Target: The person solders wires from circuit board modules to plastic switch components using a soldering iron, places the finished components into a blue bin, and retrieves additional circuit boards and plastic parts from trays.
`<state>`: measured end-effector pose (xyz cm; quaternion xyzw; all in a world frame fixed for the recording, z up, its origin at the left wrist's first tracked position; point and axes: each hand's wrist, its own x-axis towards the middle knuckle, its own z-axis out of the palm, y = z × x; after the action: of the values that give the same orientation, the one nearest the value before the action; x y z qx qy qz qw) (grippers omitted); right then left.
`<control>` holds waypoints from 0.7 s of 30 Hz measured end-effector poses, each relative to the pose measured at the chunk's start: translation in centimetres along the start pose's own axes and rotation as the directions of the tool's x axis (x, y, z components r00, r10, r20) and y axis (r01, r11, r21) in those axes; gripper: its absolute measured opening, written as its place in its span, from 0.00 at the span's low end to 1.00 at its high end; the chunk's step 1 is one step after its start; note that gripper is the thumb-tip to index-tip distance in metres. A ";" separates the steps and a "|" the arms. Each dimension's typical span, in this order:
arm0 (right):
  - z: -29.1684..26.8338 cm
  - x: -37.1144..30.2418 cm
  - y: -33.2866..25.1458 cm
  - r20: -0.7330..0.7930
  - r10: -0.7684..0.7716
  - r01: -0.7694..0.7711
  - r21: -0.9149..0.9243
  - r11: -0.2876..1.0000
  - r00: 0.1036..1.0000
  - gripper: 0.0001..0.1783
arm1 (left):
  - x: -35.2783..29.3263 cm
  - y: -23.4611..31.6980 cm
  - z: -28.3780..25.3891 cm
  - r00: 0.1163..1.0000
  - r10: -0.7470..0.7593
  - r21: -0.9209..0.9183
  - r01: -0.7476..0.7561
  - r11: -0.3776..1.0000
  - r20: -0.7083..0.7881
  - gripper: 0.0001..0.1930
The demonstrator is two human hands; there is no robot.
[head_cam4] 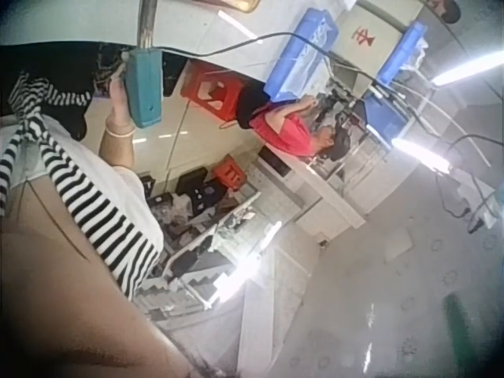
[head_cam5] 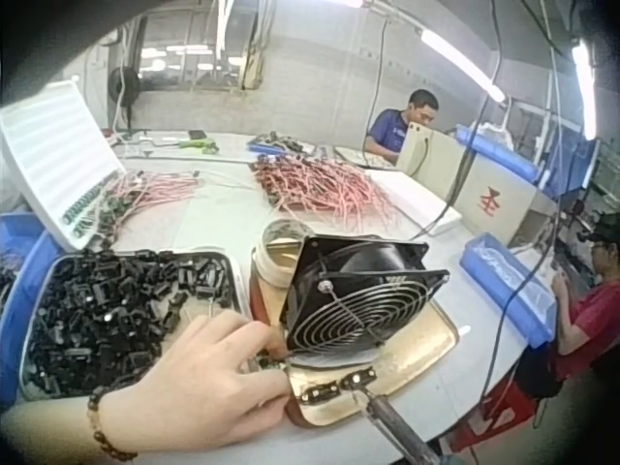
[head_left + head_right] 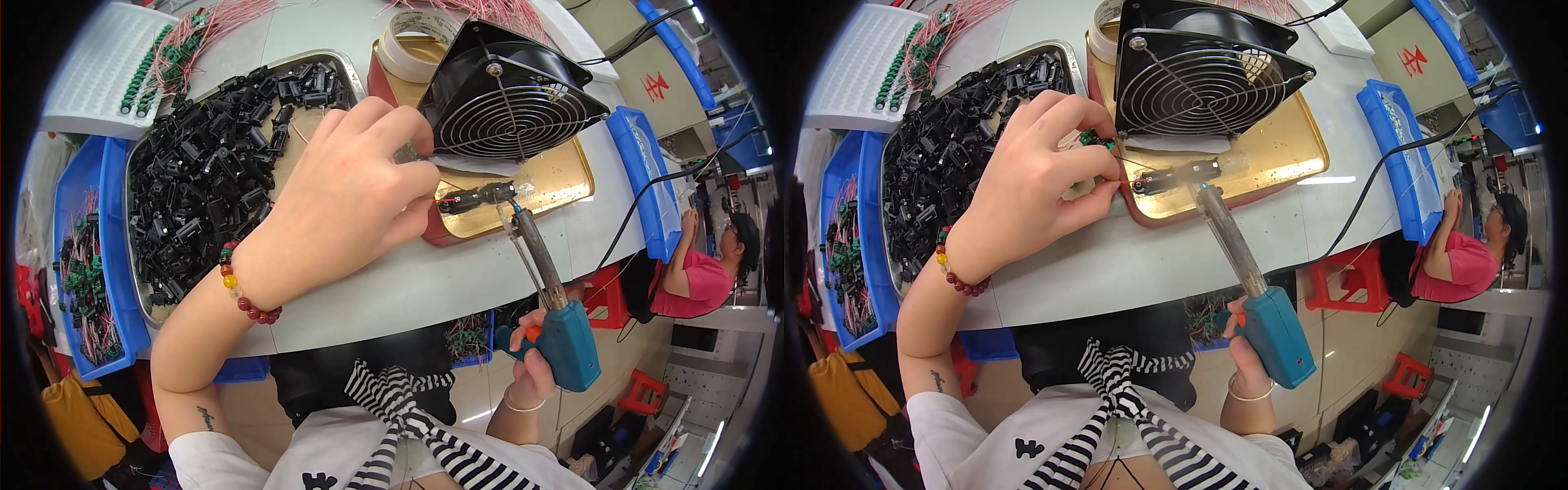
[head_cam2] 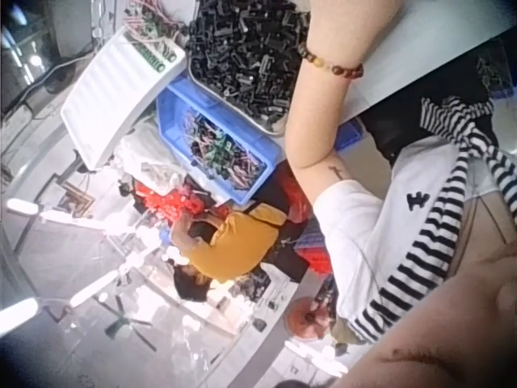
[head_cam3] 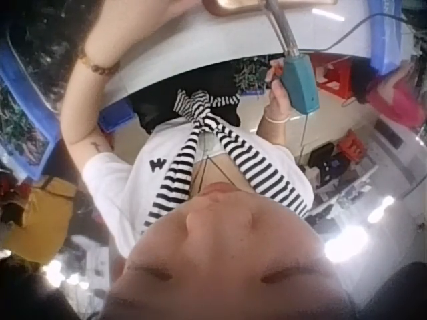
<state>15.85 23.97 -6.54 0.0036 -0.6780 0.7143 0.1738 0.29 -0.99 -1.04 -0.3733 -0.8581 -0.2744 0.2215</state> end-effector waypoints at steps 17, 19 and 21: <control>-0.7 -0.2 -0.2 -0.043 -0.027 0.027 0.013 1.000 0.999 0.26 | 1.0 -2.0 -2.2 0.887 -0.260 -0.311 0.389 0.867 0.382 0.12; -0.9 -0.3 0.0 -0.054 -0.019 0.020 0.031 0.999 0.998 0.26 | 0.8 -1.0 -2.7 0.979 -0.147 -0.240 0.177 0.954 0.139 0.10; -1.2 -0.3 0.3 -0.081 -0.049 0.050 0.009 0.999 0.996 0.27 | 1.8 0.7 -2.4 0.994 -0.104 0.047 0.105 0.993 -0.027 0.10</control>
<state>16.35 25.04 -7.03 -0.0076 -0.6660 0.7132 0.2186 0.14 -1.19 2.04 -0.3190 -0.8801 -0.2695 0.2260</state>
